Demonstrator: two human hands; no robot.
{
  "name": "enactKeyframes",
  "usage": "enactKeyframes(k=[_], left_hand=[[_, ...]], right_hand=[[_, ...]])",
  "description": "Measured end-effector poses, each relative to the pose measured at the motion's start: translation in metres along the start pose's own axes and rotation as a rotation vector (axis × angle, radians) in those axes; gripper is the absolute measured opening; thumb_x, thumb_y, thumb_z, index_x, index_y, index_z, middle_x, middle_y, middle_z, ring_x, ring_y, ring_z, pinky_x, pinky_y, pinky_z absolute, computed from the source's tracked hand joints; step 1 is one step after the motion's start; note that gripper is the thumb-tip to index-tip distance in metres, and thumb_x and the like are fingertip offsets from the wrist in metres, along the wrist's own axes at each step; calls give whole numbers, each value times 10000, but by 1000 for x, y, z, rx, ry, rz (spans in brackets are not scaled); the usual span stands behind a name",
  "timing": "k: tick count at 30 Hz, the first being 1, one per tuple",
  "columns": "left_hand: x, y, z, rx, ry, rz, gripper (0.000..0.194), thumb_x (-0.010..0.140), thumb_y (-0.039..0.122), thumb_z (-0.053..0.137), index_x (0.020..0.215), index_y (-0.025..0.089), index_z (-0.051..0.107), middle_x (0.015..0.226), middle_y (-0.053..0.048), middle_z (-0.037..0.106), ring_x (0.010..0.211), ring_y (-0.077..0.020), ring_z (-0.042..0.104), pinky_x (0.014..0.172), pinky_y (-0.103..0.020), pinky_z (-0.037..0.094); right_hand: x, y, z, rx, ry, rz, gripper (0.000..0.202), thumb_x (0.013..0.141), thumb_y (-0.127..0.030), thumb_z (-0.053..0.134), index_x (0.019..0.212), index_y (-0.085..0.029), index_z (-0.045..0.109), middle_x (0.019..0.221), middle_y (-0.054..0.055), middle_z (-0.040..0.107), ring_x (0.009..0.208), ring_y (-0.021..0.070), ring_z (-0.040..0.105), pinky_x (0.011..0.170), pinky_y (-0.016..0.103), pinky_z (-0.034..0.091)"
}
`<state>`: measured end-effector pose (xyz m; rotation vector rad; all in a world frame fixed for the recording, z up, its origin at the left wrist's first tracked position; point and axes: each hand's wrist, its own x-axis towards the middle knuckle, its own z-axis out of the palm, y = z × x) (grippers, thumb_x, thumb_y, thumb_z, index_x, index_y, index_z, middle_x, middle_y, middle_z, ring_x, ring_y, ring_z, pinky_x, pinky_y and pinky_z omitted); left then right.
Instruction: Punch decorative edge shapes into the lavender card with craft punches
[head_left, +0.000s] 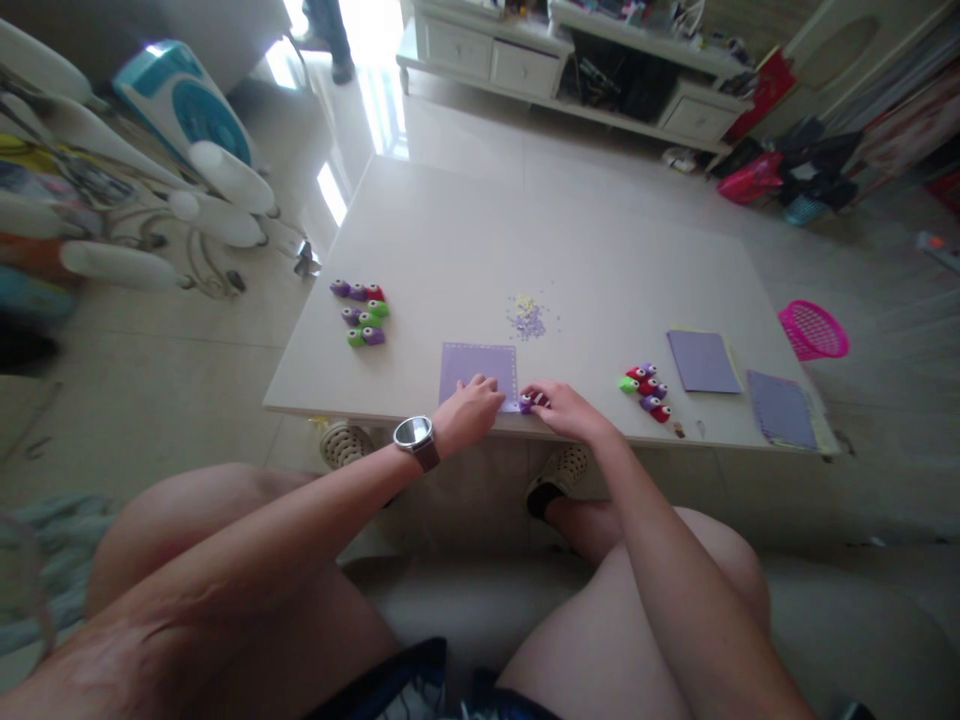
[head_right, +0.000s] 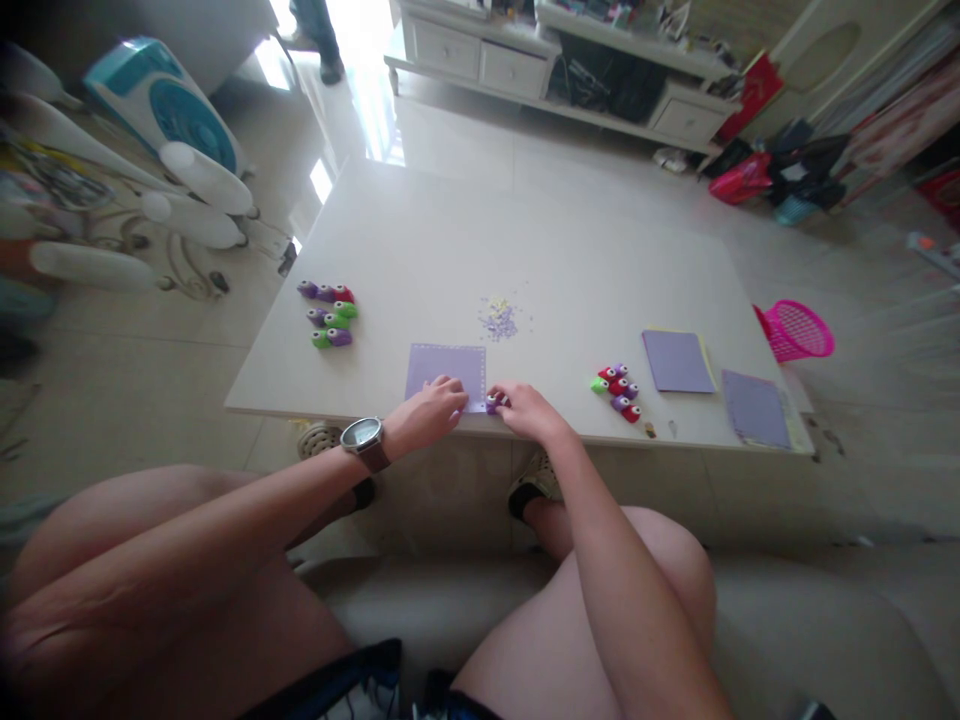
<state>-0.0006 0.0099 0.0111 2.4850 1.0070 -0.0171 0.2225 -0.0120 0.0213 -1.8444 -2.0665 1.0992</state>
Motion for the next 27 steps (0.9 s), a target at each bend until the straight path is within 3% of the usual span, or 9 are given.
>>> enactKeyframes(k=[27], left_hand=[[1, -1, 0, 27, -21, 3, 178, 1010, 136, 520, 1045, 163, 692, 1272, -151, 624, 1211, -293, 544, 1067, -541, 567]], right_hand=[[0, 5, 2, 45, -56, 0, 246, 841, 10, 655, 962, -194, 722, 921, 24, 767, 822, 150, 707, 762, 219, 528]])
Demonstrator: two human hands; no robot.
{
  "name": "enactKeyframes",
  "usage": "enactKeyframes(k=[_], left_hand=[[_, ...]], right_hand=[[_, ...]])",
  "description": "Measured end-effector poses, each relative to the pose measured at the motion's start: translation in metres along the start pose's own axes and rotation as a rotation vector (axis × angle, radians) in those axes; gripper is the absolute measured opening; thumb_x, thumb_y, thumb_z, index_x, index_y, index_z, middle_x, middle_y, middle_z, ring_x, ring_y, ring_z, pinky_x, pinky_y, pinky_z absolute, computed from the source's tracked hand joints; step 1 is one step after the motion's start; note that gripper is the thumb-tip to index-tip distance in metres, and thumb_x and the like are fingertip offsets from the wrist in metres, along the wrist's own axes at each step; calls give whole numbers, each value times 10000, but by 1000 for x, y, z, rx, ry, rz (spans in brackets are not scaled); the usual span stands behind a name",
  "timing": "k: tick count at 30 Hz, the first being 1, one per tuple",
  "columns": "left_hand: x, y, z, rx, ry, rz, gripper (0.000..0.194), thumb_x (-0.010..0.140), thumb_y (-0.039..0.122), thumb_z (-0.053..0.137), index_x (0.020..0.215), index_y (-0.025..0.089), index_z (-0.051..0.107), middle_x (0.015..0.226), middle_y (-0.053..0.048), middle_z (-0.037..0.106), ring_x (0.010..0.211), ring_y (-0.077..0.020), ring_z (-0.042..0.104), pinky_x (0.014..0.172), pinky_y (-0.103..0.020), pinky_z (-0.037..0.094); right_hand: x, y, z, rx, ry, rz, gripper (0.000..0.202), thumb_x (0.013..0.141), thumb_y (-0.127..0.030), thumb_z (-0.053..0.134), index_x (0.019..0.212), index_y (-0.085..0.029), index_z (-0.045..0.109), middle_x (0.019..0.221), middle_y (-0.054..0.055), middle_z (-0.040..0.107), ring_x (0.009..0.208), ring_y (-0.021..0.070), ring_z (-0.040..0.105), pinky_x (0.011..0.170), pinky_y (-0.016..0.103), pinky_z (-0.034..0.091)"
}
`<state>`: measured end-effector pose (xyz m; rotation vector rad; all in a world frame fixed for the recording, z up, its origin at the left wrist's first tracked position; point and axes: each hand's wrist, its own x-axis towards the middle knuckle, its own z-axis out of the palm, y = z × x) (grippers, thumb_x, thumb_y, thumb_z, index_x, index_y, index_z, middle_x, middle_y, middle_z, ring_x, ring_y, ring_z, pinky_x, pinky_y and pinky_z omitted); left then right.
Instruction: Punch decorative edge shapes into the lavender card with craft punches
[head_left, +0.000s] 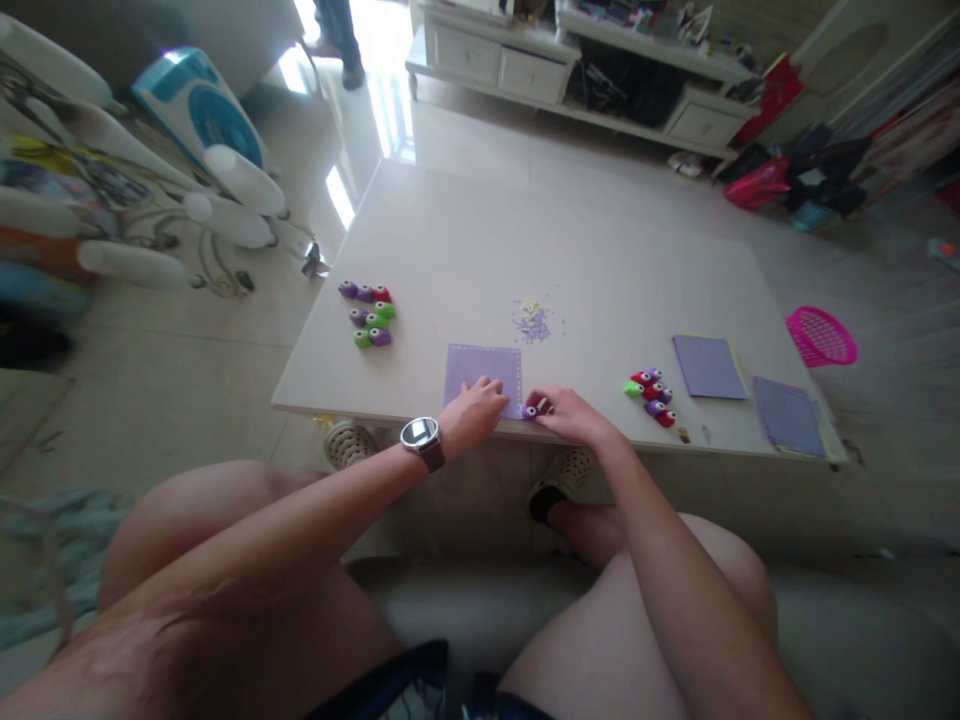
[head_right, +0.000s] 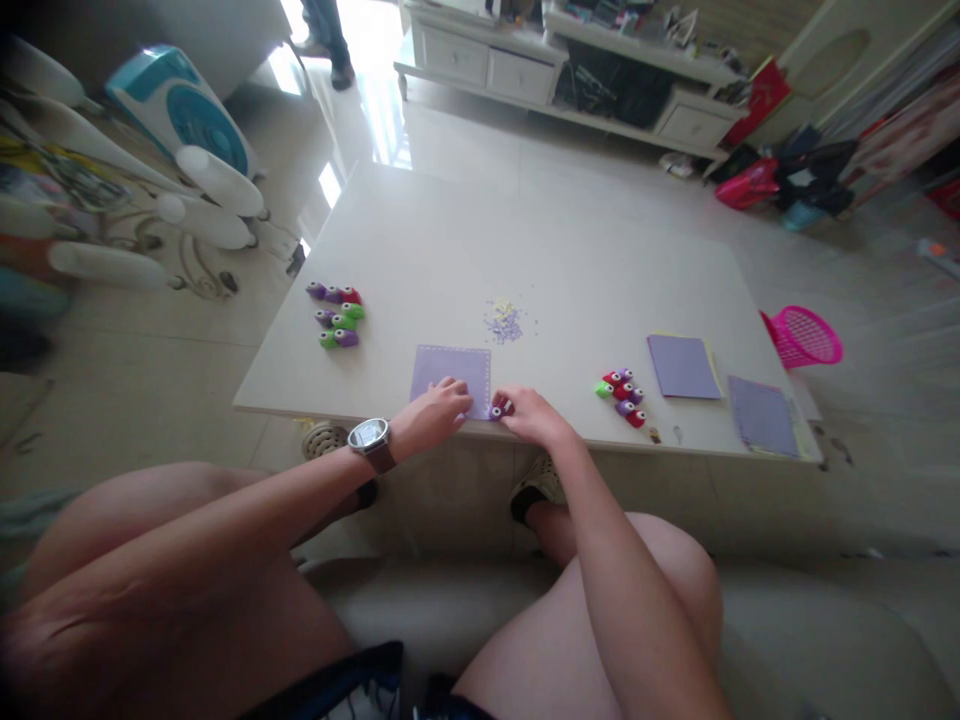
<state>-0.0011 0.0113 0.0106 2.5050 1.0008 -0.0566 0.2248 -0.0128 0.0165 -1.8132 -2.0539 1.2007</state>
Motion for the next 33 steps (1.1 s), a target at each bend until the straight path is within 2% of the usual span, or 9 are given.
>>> enactKeyframes(k=[19, 33], left_hand=[[-1, 3, -5, 0, -16, -8, 159, 1004, 141, 545, 1067, 159, 690, 1272, -149, 622, 1223, -294, 544, 1083, -560, 565], [-1, 2, -4, -1, -19, -11, 165, 1011, 146, 541, 1082, 161, 690, 1271, -148, 616, 1225, -299, 544, 1076, -568, 563]], right_hand=[[-1, -2, -1, 0, -16, -5, 239, 863, 6, 663, 966, -198, 735, 942, 18, 778, 833, 144, 714, 775, 216, 522], [0, -1, 4, 14, 21, -47, 248, 847, -2, 670, 966, -205, 749, 956, 23, 789, 843, 151, 725, 796, 236, 543]])
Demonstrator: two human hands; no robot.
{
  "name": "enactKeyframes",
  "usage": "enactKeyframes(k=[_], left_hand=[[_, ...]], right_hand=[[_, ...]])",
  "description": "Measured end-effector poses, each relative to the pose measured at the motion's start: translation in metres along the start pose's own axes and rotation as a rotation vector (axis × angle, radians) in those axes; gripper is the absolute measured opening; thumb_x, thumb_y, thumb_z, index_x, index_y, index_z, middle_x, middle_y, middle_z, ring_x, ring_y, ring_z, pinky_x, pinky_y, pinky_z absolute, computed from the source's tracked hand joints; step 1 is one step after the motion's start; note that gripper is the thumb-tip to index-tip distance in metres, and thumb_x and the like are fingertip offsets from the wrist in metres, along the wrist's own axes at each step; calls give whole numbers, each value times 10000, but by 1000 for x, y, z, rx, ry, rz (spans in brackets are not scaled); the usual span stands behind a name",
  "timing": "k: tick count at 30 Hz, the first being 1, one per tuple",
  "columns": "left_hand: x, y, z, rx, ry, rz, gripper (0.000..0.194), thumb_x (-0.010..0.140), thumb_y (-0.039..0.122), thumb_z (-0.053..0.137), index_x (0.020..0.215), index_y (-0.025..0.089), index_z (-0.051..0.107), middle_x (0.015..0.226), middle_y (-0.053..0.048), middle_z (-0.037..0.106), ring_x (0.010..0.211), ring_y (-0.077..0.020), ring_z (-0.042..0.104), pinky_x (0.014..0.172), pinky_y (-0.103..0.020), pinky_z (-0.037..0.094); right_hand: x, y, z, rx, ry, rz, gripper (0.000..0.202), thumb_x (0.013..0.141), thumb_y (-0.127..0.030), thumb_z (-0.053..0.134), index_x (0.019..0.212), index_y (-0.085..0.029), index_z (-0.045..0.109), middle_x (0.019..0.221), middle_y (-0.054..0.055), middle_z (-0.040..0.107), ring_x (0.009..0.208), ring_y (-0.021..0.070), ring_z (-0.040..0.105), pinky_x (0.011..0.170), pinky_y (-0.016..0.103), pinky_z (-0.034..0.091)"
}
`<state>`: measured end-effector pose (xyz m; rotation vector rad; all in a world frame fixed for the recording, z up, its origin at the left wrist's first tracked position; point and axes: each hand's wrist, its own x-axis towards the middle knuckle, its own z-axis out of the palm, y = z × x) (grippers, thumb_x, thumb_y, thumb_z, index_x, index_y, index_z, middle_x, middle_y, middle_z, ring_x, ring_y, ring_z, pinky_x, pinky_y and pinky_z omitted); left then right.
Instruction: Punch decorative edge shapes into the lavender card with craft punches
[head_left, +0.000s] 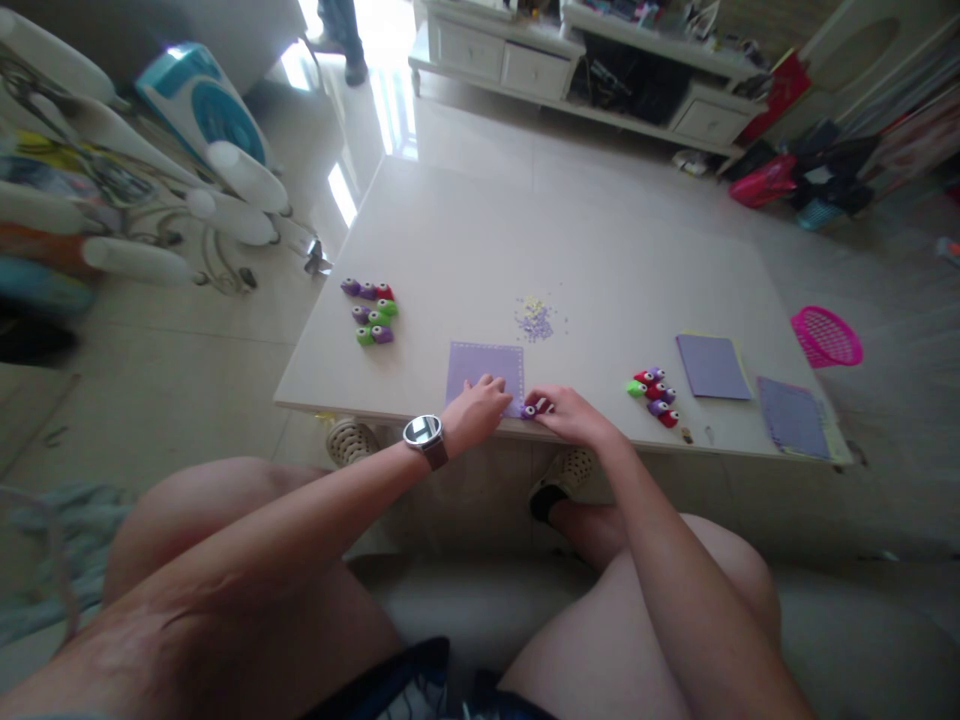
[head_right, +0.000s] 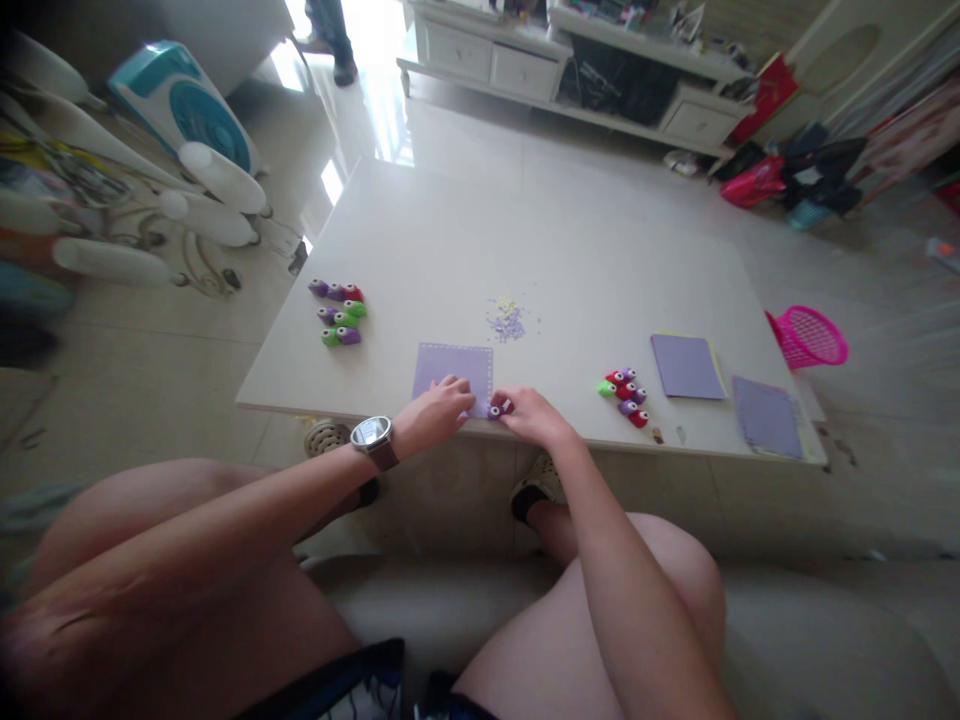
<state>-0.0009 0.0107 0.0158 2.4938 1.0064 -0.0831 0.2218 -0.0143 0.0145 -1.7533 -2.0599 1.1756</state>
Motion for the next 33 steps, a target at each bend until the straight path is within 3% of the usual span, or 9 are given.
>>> enactKeyframes(k=[26, 29, 33], left_hand=[[0, 1, -1, 1, -5, 1, 192, 1000, 148, 531, 1097, 162, 696, 1270, -154, 611, 1208, -298, 530, 1070, -565, 569], [0, 2, -1, 10, -1, 6, 171, 991, 171, 559, 1091, 164, 698, 1282, -160, 609, 1218, -313, 530, 1059, -583, 574], [0, 2, -1, 16, 4, 13, 165, 993, 181, 562, 1088, 165, 697, 1291, -165, 605, 1229, -321, 535, 1061, -594, 569]], right_hand=[[2, -3, 6, 25, 31, -17, 235, 846, -43, 669, 1007, -194, 751, 1037, 47, 780, 915, 162, 726, 843, 250, 554], [2, -8, 2, 22, 89, 59, 210, 843, -143, 749, 1046, -196, 743, 1114, 66, 772, 932, 174, 711, 816, 258, 550], [4, -10, 1, 88, 96, 181, 177, 863, -319, 786, 956, -189, 710, 920, 45, 757, 816, 172, 682, 730, 261, 526]])
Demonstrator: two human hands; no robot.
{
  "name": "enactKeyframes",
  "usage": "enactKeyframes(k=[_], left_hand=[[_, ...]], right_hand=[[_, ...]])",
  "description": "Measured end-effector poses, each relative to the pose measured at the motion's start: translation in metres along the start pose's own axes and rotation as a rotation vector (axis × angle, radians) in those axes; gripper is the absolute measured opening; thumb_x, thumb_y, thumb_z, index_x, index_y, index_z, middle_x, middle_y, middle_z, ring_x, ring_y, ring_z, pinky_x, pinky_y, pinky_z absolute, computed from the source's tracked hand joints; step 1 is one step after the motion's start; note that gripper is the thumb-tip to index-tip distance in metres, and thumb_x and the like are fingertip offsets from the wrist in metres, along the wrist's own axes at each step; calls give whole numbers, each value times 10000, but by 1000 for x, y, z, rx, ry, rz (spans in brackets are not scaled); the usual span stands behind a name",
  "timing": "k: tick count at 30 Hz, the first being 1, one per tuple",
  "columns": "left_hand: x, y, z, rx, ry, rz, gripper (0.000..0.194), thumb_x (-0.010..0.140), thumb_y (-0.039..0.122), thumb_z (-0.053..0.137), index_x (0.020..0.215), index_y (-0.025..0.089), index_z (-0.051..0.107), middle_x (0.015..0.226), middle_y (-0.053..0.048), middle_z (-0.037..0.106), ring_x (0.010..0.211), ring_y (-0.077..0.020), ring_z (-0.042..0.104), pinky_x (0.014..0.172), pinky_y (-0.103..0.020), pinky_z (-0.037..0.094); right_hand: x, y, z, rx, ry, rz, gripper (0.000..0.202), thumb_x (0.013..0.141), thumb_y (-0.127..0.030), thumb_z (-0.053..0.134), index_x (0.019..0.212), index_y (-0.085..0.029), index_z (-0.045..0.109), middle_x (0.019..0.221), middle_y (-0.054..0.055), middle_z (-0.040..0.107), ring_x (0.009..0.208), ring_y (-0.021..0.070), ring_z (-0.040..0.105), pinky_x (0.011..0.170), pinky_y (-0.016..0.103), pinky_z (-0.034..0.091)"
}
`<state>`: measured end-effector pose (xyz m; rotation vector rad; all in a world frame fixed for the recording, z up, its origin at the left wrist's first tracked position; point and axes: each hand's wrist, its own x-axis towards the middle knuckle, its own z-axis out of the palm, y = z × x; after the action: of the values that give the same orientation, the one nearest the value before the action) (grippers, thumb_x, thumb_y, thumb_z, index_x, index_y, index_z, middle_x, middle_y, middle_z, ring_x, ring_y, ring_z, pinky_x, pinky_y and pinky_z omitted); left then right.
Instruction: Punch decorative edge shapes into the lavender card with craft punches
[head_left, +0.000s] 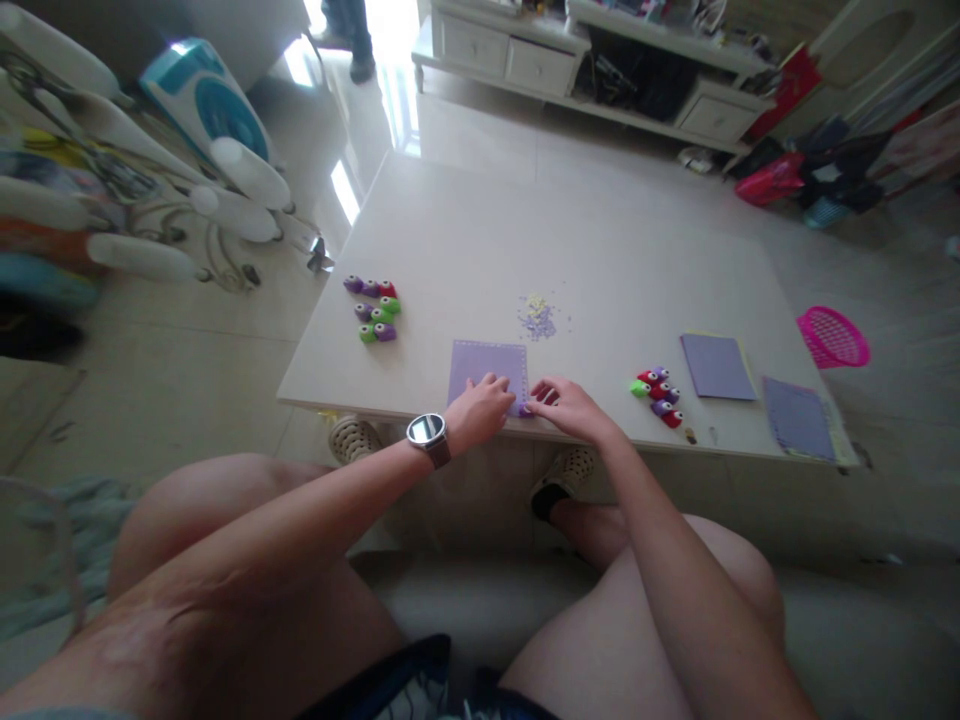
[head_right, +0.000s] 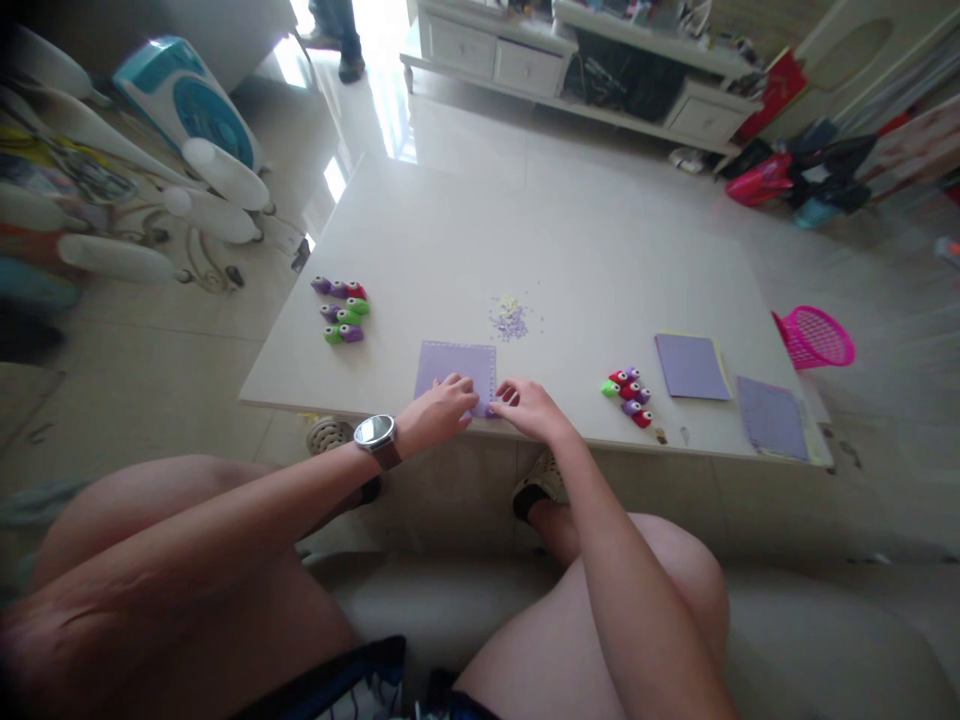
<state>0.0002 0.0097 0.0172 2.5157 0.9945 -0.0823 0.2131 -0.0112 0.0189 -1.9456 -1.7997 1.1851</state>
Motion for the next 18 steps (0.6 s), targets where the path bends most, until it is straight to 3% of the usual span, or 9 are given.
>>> enactKeyframes(k=[8, 18], left_hand=[[0, -1, 2, -1, 17, 6, 175, 987, 215, 578, 1102, 167, 700, 1279, -164, 601, 1225, -325, 531, 1067, -612, 560], [0, 0, 3, 6, 15, 9, 175, 974, 215, 605, 1121, 178, 691, 1289, -158, 595, 1234, -325, 525, 1070, -616, 560]], right_hand=[[8, 5, 7, -103, 42, 80, 250, 792, -395, 839, 765, -204, 679, 767, 0, 716, 740, 165, 640, 663, 260, 440], [13, -21, 6, -350, 32, 277, 261, 760, -405, 889, 700, -234, 702, 725, 45, 736, 733, 210, 680, 652, 289, 462]])
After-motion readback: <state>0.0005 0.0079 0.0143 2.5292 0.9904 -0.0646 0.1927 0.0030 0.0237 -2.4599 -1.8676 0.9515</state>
